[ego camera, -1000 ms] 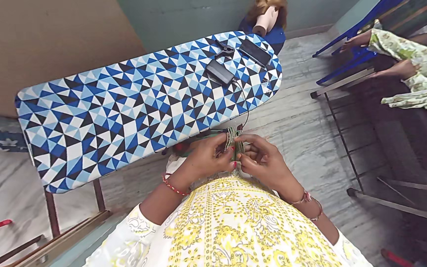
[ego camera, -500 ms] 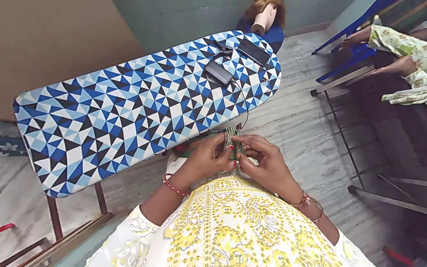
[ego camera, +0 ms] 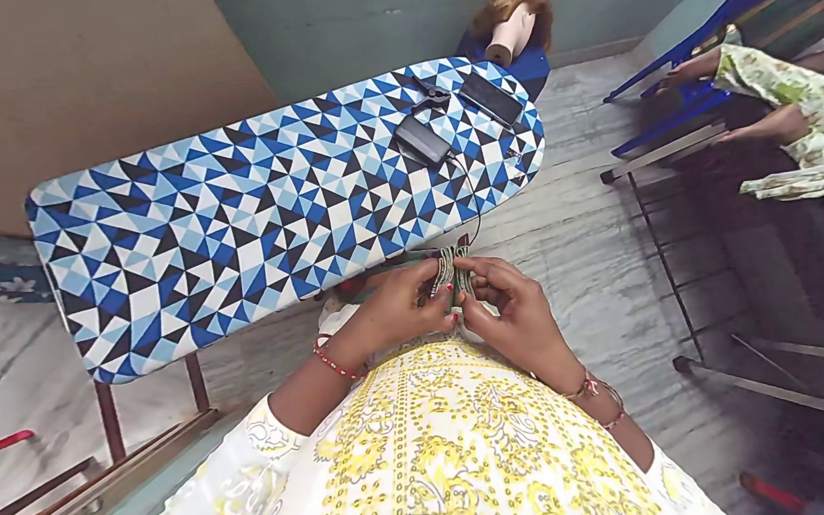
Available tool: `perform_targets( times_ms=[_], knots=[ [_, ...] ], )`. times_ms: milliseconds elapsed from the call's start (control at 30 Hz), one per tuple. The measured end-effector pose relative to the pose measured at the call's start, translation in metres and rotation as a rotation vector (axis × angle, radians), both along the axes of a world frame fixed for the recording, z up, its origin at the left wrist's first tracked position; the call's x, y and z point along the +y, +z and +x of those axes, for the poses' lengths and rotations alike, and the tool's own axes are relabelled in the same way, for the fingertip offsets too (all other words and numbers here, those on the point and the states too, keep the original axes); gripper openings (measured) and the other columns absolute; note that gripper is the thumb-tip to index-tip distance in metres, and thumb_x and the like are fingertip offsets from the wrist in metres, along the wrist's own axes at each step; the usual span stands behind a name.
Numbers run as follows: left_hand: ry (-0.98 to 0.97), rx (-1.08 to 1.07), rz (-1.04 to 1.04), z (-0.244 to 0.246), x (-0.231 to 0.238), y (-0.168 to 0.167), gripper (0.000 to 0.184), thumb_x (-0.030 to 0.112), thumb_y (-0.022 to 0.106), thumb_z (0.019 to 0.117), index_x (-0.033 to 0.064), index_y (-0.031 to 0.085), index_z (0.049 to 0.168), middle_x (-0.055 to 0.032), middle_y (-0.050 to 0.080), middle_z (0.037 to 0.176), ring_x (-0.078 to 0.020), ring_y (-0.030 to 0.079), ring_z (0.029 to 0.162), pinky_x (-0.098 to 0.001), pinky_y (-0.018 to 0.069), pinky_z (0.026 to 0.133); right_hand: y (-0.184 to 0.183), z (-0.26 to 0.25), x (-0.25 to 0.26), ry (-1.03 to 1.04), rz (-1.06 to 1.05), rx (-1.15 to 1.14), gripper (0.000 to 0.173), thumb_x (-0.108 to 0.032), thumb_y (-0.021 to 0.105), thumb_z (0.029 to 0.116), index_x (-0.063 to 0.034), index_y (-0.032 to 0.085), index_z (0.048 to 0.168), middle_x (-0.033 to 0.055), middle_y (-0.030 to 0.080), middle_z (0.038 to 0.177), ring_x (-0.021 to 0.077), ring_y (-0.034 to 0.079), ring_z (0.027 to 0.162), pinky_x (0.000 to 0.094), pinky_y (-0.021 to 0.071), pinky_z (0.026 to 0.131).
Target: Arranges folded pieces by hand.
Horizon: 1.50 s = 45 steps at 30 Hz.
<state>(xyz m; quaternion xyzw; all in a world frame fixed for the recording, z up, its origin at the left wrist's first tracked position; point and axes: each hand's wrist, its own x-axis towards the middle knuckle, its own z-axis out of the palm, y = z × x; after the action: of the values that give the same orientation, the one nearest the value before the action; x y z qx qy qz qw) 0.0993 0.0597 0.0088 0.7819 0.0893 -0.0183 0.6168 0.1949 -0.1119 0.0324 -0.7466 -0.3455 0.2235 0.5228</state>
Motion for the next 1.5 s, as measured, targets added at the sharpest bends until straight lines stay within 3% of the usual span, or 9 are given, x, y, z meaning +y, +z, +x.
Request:
perform_targets(
  times_ms=[333,633,767,933,1100,1300,1500],
  knots=[
    [-0.054,0.026,-0.008,-0.002,0.004,0.005,0.031,0.027,0.061,0.0945,0.0014,0.067,0.111,-0.0031,0.070,0.092,-0.0021,0.064,0.077,-0.0241,0.0553,0.071,0.000,0.000,0.003,-0.014,-0.014,-0.003,0.037,-0.009,0.062,0.0901,0.0033,0.068,0.124,0.0109,0.068,0.114,0.0029,0.068,0.085,0.0182,0.0589,0.076],
    [-0.100,0.009,-0.033,-0.002,0.005,0.007,0.032,0.024,0.060,0.0969,-0.0015,0.066,0.115,-0.0057,0.071,0.098,0.0001,0.066,0.082,-0.0197,0.0560,0.076,0.001,0.000,0.004,-0.012,0.001,0.027,0.037,-0.008,0.065,0.0893,0.0039,0.067,0.124,0.0115,0.067,0.118,0.0032,0.069,0.087,0.0186,0.0596,0.078],
    [-0.154,0.004,-0.108,-0.004,0.014,0.005,0.031,0.024,0.064,0.0941,0.0007,0.066,0.114,0.0015,0.070,0.097,0.0052,0.063,0.085,-0.0169,0.0547,0.077,0.001,0.003,0.000,0.051,0.040,0.136,0.037,-0.008,0.064,0.0925,0.0031,0.065,0.128,0.0101,0.067,0.119,0.0039,0.069,0.086,0.0197,0.0606,0.076],
    [-0.177,-0.013,-0.128,-0.008,0.015,0.003,0.029,0.021,0.065,0.0915,-0.0002,0.066,0.111,0.0042,0.069,0.094,0.0073,0.062,0.082,-0.0151,0.0533,0.075,0.006,0.009,-0.006,0.126,0.032,0.214,0.036,-0.008,0.061,0.0948,0.0021,0.063,0.130,0.0067,0.067,0.118,0.0005,0.066,0.082,0.0175,0.0592,0.073],
    [-0.172,-0.039,-0.125,-0.008,0.011,0.001,0.028,0.021,0.064,0.0924,-0.0013,0.065,0.109,0.0020,0.069,0.093,0.0070,0.062,0.081,-0.0145,0.0529,0.074,0.007,0.011,-0.008,0.144,0.057,0.286,0.047,-0.009,0.063,0.0926,0.0022,0.053,0.138,0.0073,0.065,0.122,0.0041,0.068,0.088,0.0201,0.0599,0.074],
    [-0.190,-0.034,-0.149,-0.009,0.009,0.006,0.025,0.020,0.061,0.0964,-0.0030,0.064,0.106,0.0009,0.068,0.091,0.0074,0.062,0.079,-0.0127,0.0531,0.073,0.007,0.008,-0.008,0.103,0.064,0.326,0.055,-0.008,0.072,0.0859,-0.0011,0.047,0.135,0.0063,0.063,0.121,0.0098,0.071,0.092,0.0251,0.0628,0.078],
    [-0.191,-0.035,-0.163,-0.010,0.007,0.008,0.027,0.019,0.062,0.0958,-0.0040,0.064,0.109,-0.0006,0.069,0.095,0.0072,0.064,0.083,-0.0128,0.0545,0.077,0.008,0.006,-0.009,0.068,0.054,0.332,0.054,-0.007,0.074,0.0836,-0.0034,0.045,0.129,0.0055,0.063,0.117,0.0093,0.071,0.091,0.0245,0.0629,0.077]
  ],
)
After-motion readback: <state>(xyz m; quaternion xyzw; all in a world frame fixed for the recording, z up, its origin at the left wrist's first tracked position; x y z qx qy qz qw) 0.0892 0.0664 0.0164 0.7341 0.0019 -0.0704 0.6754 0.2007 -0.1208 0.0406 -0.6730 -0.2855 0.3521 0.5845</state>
